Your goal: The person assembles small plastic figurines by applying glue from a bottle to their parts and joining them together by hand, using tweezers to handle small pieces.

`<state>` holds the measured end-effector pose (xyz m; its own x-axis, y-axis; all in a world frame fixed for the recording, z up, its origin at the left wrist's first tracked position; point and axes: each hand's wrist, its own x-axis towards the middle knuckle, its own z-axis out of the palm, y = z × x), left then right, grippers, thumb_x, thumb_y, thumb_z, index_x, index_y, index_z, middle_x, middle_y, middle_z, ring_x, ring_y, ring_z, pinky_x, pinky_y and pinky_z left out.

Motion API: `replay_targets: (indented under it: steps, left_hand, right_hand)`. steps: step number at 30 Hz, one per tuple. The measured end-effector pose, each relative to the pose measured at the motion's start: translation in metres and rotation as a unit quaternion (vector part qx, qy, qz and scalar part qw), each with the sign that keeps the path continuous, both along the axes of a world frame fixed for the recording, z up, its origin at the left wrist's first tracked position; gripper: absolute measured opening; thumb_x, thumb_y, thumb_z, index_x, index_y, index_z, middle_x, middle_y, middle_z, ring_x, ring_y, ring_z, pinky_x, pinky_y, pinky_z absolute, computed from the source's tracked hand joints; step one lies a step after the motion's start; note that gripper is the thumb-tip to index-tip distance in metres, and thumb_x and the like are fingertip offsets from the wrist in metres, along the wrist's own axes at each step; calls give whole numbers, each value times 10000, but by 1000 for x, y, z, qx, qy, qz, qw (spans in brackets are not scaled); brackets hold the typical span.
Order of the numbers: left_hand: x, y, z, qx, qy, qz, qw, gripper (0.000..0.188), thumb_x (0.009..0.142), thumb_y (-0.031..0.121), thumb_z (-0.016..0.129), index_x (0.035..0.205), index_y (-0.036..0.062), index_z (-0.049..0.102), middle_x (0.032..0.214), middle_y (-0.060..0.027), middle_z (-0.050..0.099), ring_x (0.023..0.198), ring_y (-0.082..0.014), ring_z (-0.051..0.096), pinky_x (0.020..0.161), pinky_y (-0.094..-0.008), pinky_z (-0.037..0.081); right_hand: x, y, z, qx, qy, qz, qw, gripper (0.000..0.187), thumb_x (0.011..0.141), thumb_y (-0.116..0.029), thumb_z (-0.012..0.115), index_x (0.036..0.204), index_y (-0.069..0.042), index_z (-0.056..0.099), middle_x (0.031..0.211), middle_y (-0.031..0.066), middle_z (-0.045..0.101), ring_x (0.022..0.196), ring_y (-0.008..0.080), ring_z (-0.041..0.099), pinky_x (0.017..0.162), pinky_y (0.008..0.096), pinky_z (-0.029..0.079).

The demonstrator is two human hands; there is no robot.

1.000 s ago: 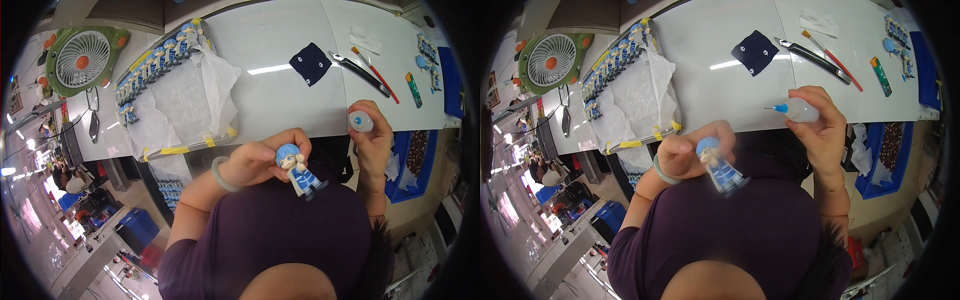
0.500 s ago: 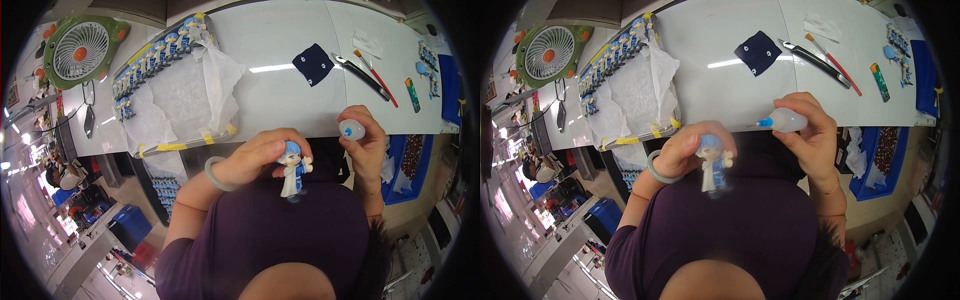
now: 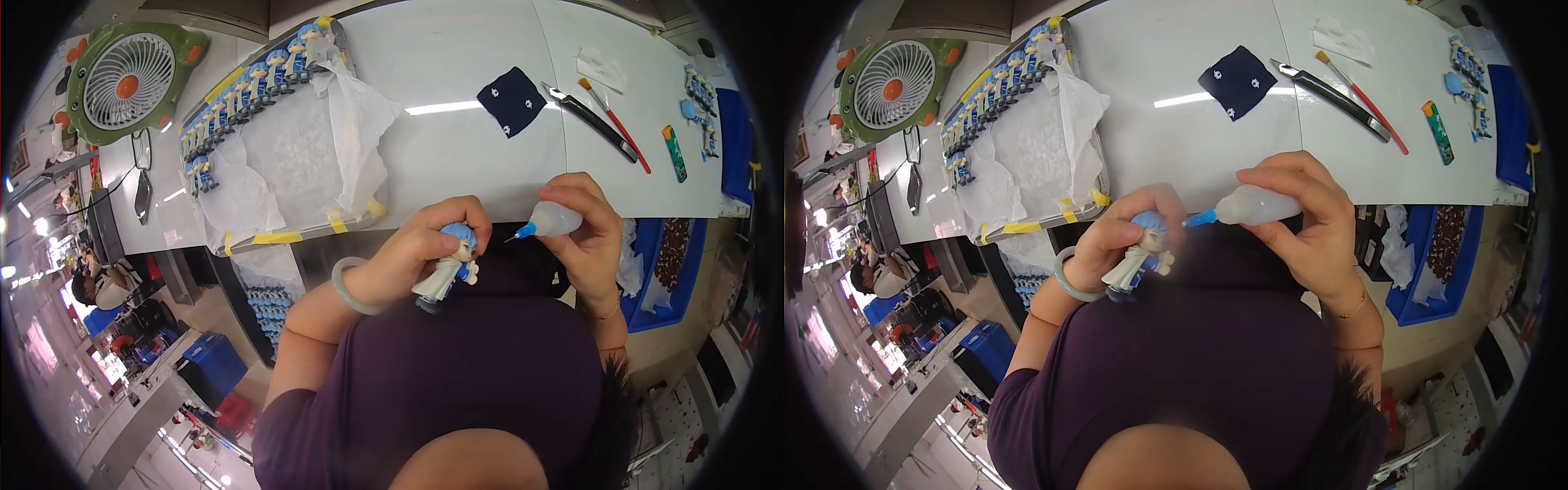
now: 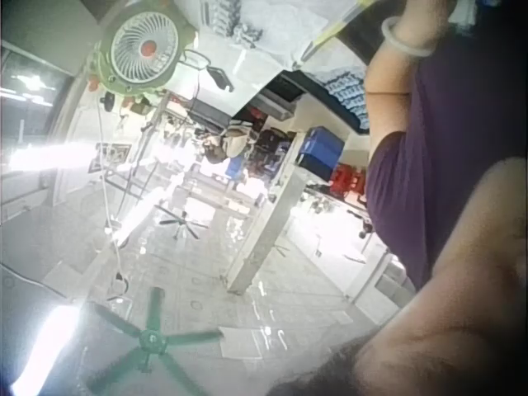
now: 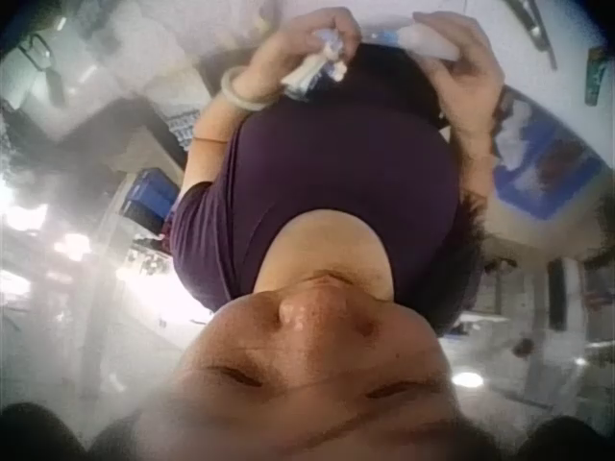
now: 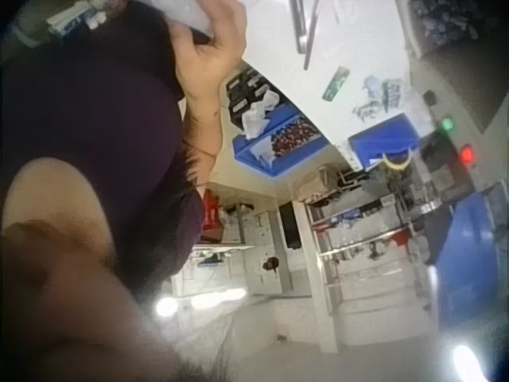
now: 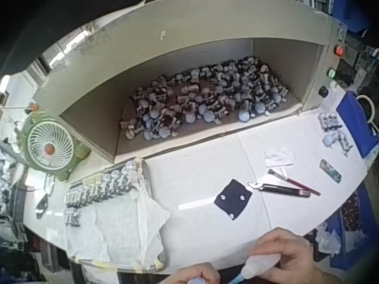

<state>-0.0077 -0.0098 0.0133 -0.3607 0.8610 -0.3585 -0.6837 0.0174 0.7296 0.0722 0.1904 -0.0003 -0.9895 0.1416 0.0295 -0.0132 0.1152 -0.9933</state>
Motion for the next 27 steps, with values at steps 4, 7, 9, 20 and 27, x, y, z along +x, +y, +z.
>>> replay_targets:
  steps: [4, 7, 9, 20, 27]
  left_hand:
    - [1, 1, 0, -20, -18, 32, 999, 263, 736, 239, 385, 819, 9, 485, 798, -51, 466, 710, -106, 456, 654, -216, 380]
    - [1, 3, 3, -44, 2, 60, 997, 237, 742, 207, 381, 773, -1, 489, 776, -65, 472, 694, -118, 465, 647, -225, 390]
    - [1, 2, -1, -58, 17, 72, 996, 216, 748, 171, 372, 744, -9, 491, 765, -75, 478, 682, -125, 470, 639, -229, 397]
    - [3, 0, -14, 9, 46, 108, 993, 97, 734, -11, 417, 668, -36, 484, 749, -88, 497, 645, -151, 483, 587, -244, 414]
    - [3, 0, -17, 20, 71, 98, 992, 203, 789, 44, 329, 719, -32, 503, 742, -82, 495, 648, -139, 474, 614, -241, 404]
  right_hand:
    - [-1, 0, 2, 65, 22, -1, 998, 344, 604, 27, 672, 938, -41, 624, 896, 72, 544, 804, 169, 535, 707, 249, 431]
    - [-1, -2, 2, 112, 40, -16, 993, 348, 598, 43, 661, 933, -46, 628, 894, 71, 547, 790, 176, 540, 687, 252, 444]
    - [-2, -3, 2, 128, 51, -25, 990, 355, 592, 52, 653, 931, -49, 630, 894, 71, 547, 791, 179, 538, 680, 253, 447]
    - [-3, -3, 6, 207, 78, -46, 974, 431, 523, 75, 620, 928, -73, 640, 898, 62, 551, 808, 189, 516, 662, 272, 431]
    - [-5, 0, 6, 313, 163, -63, 934, 453, 504, 58, 623, 930, -96, 642, 902, 59, 552, 813, 232, 506, 683, 297, 419]
